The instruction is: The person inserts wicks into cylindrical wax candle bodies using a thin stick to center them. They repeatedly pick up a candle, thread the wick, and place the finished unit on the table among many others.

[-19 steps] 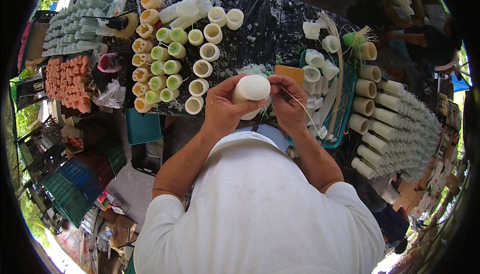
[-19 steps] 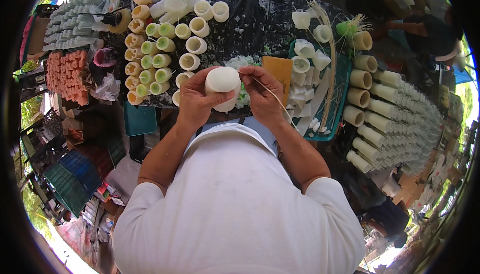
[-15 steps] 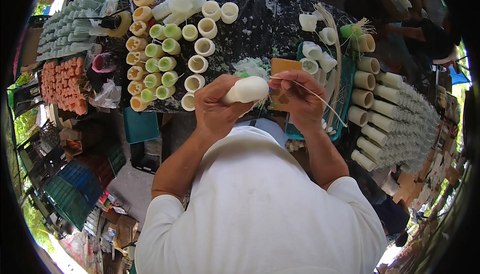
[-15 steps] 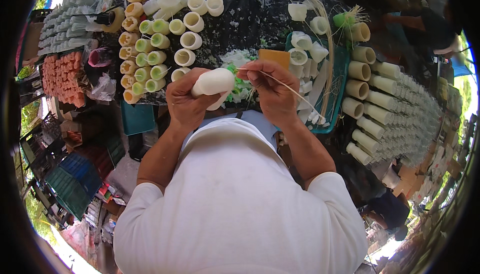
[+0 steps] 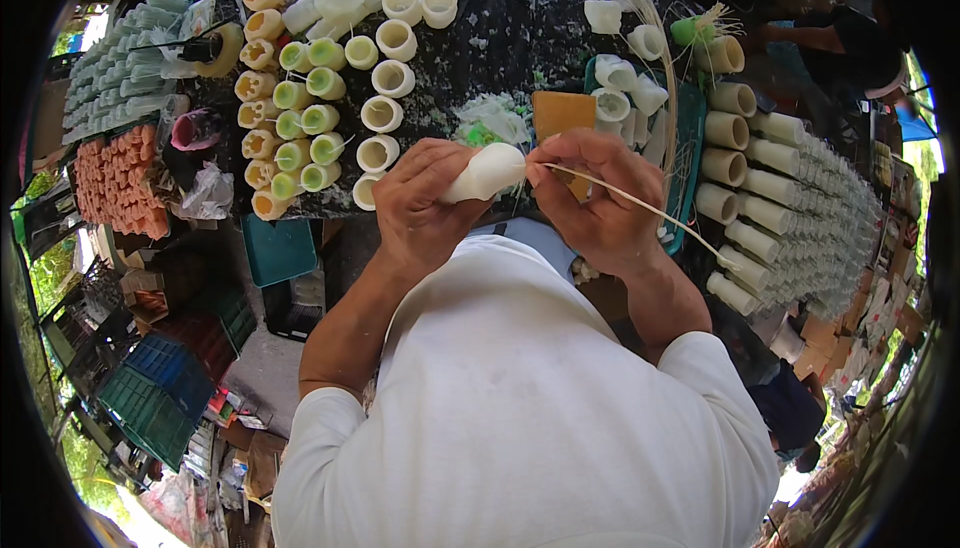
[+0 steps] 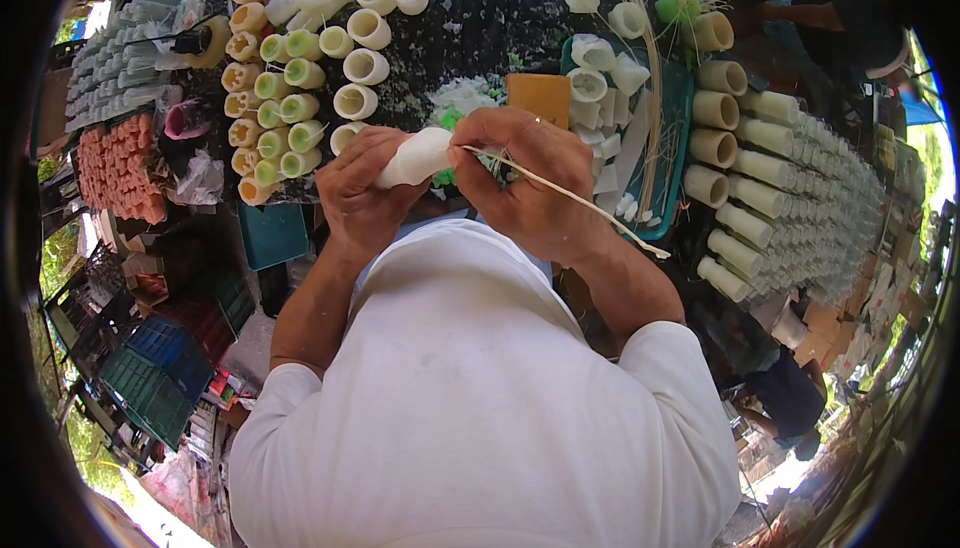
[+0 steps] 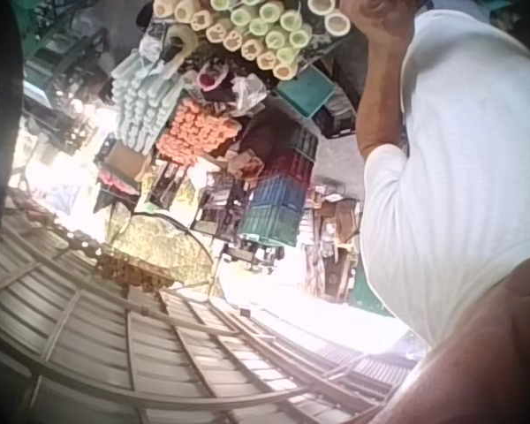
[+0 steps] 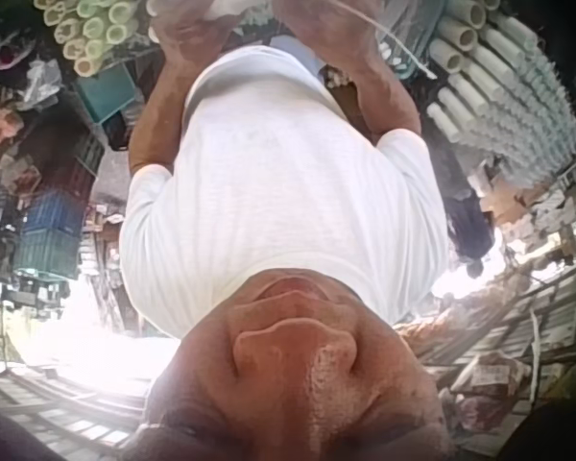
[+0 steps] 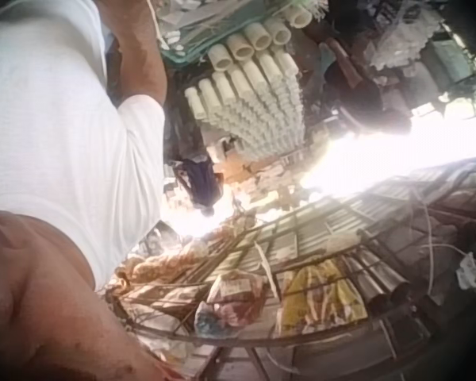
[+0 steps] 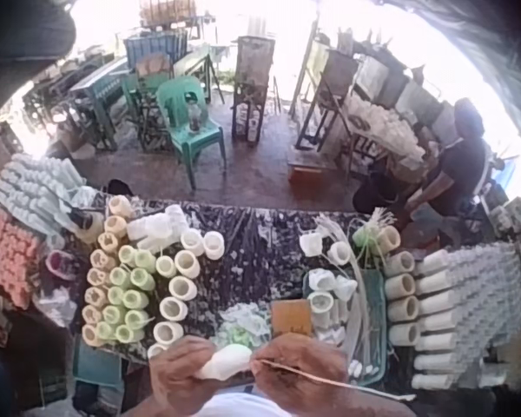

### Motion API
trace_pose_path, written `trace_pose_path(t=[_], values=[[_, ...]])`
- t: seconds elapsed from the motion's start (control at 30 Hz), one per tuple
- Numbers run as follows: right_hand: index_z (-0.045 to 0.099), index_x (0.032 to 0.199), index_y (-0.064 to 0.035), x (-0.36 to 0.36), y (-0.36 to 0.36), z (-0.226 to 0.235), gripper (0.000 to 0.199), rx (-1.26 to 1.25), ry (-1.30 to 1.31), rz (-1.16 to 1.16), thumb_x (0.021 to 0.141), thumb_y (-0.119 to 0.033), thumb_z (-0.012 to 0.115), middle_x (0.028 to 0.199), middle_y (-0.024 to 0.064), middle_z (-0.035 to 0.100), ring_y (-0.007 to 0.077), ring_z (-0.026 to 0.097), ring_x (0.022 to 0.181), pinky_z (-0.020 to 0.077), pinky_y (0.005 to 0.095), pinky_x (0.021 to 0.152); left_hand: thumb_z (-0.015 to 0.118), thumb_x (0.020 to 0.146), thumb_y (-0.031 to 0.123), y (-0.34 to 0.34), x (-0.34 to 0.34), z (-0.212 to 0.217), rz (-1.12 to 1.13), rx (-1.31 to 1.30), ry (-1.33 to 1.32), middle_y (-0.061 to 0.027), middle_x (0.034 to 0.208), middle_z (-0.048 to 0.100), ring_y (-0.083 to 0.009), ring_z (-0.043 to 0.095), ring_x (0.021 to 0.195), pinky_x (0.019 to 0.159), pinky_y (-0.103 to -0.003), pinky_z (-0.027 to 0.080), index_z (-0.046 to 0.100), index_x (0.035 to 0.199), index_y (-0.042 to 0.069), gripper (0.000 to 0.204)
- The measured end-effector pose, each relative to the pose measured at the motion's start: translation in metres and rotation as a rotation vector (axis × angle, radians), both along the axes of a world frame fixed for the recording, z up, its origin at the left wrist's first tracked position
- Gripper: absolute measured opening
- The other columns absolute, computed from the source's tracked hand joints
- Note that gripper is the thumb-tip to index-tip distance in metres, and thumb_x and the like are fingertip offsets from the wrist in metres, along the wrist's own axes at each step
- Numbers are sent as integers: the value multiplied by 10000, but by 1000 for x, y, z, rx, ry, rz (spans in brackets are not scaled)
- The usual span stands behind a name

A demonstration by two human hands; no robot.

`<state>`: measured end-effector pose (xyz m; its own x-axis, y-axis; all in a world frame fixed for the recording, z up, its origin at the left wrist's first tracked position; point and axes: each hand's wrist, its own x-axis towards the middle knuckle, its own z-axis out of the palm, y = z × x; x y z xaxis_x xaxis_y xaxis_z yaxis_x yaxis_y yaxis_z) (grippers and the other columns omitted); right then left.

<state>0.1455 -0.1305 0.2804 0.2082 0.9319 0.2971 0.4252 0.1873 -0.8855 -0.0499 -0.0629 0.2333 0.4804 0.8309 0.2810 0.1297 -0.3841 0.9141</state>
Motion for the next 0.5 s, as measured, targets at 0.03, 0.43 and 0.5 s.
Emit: trace_pose_path(t=[0.03,0.43,0.5], values=[[683,1042,-46,0,0,-1,211,11,-1,2,866,-25,799,909,103,755,192,742,749,583,297,669,884,633,-72,-1,0,0,-1,1,4,-123,1008,759,-280,711,910,805,-358,582,772,1087,13,475],[686,1061,4,-4,-6,-1,235,-60,5,67,855,3,801,991,126,759,212,759,834,608,314,753,887,612,-66,-5,-3,0,-2,36,21,-125,998,756,-291,705,905,789,-360,583,766,1073,8,482],[687,1059,5,-6,-6,-2,233,-58,-4,63,854,8,799,995,127,759,211,761,839,610,315,754,886,609,-66,-6,-4,-1,1,31,19,-124,1000,756,-292,705,906,790,-362,584,765,1076,9,489]])
